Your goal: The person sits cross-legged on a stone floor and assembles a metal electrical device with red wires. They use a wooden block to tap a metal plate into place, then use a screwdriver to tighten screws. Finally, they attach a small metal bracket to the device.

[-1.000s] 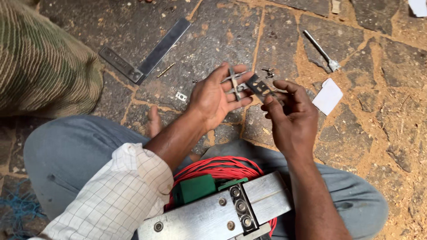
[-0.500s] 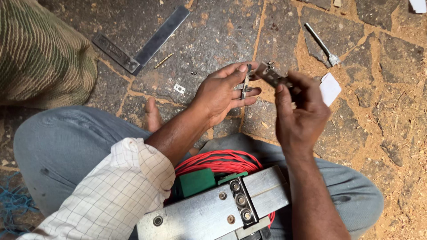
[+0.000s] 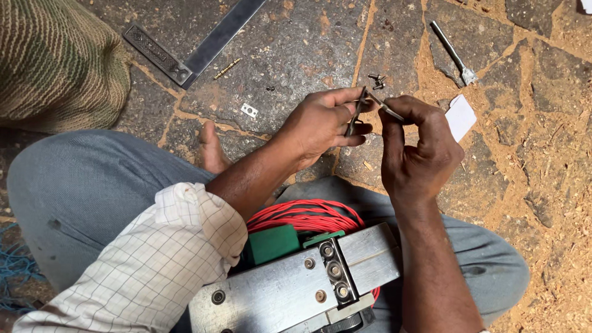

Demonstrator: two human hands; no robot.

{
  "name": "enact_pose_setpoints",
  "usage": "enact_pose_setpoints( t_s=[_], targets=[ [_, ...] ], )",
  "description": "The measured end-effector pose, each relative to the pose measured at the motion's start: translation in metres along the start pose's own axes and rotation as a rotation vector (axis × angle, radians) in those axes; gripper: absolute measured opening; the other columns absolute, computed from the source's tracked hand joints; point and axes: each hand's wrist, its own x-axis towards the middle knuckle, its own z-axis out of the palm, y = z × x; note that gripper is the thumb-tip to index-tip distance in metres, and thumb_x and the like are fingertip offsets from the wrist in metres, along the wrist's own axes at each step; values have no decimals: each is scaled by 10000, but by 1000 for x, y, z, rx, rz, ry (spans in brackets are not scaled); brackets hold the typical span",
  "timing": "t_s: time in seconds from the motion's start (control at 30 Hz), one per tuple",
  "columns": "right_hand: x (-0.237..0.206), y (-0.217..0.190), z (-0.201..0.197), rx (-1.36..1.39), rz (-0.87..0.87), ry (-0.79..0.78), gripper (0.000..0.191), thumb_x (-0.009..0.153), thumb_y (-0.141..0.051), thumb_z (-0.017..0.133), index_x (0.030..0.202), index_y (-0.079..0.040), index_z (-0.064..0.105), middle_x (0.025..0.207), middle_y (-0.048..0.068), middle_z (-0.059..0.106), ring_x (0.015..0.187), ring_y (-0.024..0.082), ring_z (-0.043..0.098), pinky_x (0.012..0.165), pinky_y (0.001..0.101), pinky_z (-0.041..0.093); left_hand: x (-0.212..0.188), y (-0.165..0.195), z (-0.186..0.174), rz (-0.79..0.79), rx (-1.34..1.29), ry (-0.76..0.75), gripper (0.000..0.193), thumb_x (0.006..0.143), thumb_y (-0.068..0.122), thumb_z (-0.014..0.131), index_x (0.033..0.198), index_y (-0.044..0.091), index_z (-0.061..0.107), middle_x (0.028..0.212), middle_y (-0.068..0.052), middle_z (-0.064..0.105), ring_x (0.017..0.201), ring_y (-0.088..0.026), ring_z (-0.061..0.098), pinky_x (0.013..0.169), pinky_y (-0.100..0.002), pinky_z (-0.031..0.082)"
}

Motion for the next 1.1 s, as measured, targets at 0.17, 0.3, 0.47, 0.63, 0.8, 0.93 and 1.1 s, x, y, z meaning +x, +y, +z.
enact_pose_setpoints(
  t_s=[0.17, 0.3, 0.47, 0.63, 0.8, 0.93, 1.1],
  targets=[
    [1, -4, -1, -20, -57, -85, 189, 1028, 55, 801, 1108, -47, 663, 1132, 106, 758, 1042, 186, 759, 871, 285, 615, 4, 0, -4, 21, -83, 30, 506, 1044, 75, 440, 1535, -33, 387, 1343, -179, 630, 991, -261, 700, 911, -422, 631],
    [0, -7, -1, -27, -108, -158, 207, 963, 70, 810, 1052, -50, 666, 1094, 90, 760, 1069, 206, 756, 890, 317, 614, 5, 4, -8, 38, -145, 51, 520, 1040, 103, 415, 1537, -35, 346, 1400, -154, 625, 972, -259, 693, 912, -414, 596],
    [0, -17, -1, -2, -93, -253, 194, 927, 80, 797, 1016, -49, 682, 1077, 84, 761, 1046, 213, 755, 862, 317, 616, 5, 11, -11, 57, -90, 148, 507, 1049, 171, 405, 1511, -36, 389, 1387, -166, 639, 1048, -233, 705, 943, -397, 612],
    [2, -21, -5, 44, -81, -390, 194, 877, 78, 781, 991, -48, 689, 1079, 72, 766, 1006, 216, 749, 835, 324, 612, 15, 4, -16, 54, -4, 251, 493, 1019, 199, 544, 1439, -47, 471, 1292, -183, 699, 1046, -267, 734, 929, -382, 615],
    [4, -14, -18, 111, 227, -485, 138, 882, 29, 788, 981, -30, 712, 1029, 72, 779, 915, 157, 764, 630, 271, 618, 17, -4, -21, 18, -28, 211, 376, 1008, 215, 558, 1308, -9, 591, 1195, -148, 723, 939, -230, 703, 818, -371, 594],
    [10, -11, -50, 577, 532, -184, 172, 923, 75, 753, 1056, 29, 654, 1050, 133, 728, 961, 179, 704, 860, 315, 587, -4, 17, 5, 76, -162, 118, 286, 1018, 203, 549, 1202, -4, 622, 1173, -117, 744, 942, -187, 710, 839, -319, 569],
    [18, 2, -100, 985, 615, 201, 117, 971, 63, 683, 1052, 28, 607, 953, 181, 705, 856, 263, 708, 790, 426, 584, -57, 48, 54, 11, -193, -105, 308, 1017, 186, 556, 1210, -37, 646, 1186, -113, 760, 1067, -130, 688, 922, -319, 509]
  ],
)
